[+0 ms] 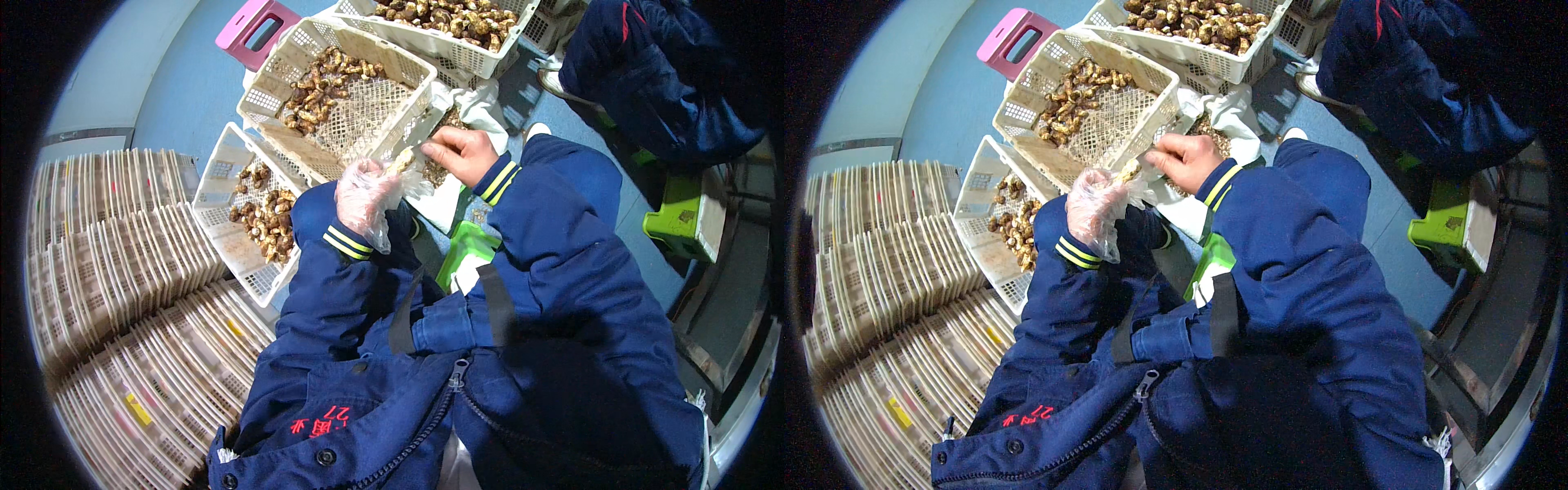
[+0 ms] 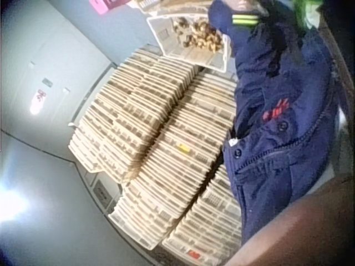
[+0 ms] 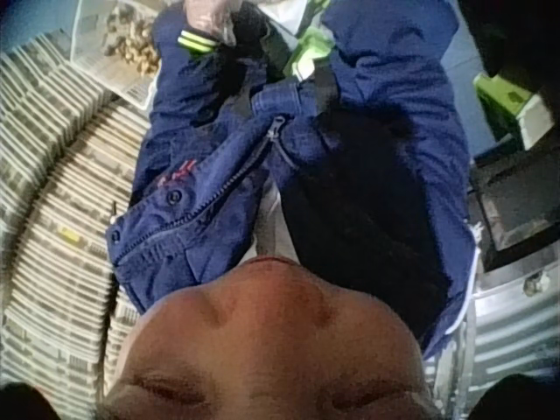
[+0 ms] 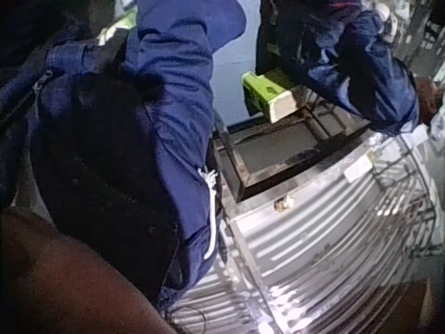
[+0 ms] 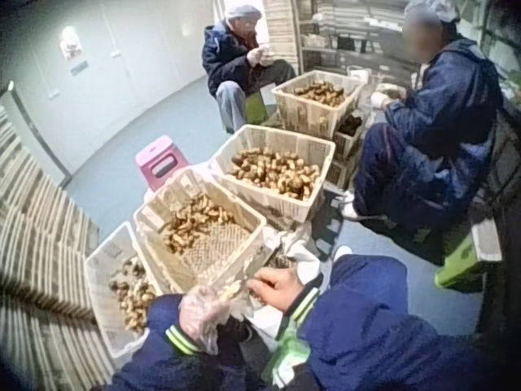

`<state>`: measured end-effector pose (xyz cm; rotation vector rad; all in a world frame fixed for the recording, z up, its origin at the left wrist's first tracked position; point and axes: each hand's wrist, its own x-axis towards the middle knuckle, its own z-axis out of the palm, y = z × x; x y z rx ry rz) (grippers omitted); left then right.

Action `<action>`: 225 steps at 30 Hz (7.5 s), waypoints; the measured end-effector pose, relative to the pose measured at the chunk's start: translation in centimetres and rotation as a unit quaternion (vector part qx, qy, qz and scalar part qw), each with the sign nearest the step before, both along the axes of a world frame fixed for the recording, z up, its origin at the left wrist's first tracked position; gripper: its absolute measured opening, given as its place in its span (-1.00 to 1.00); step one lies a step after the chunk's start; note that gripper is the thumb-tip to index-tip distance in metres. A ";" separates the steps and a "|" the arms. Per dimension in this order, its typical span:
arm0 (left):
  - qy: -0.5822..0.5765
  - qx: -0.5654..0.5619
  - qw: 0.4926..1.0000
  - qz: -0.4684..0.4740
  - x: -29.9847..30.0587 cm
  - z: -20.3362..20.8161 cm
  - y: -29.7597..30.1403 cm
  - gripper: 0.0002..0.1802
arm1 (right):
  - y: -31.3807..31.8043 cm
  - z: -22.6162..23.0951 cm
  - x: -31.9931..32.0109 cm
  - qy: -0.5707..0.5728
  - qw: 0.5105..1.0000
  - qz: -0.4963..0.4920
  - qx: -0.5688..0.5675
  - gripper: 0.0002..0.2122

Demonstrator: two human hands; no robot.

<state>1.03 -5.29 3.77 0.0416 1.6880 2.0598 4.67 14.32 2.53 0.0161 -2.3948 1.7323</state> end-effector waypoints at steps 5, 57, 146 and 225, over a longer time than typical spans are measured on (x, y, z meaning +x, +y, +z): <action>-0.030 -0.007 0.999 -0.012 -0.5 -0.7 -0.4 -0.82 | 0.0 0.2 0.0 0.016 1.000 -0.005 -0.004 -0.83; -0.150 0.196 0.957 -0.154 -1.0 -0.1 -0.3 -0.18 | 0.8 0.2 -0.8 -0.036 0.960 0.036 -0.275 -0.81; 0.015 -0.066 0.991 -0.119 0.9 1.7 0.2 -0.55 | 0.1 0.7 -0.8 -0.074 0.978 0.023 -0.193 -0.80; 0.072 -0.043 0.995 -0.052 0.1 -0.3 1.0 -0.66 | 0.7 -0.9 -1.4 -0.057 0.995 0.000 -0.080 -0.78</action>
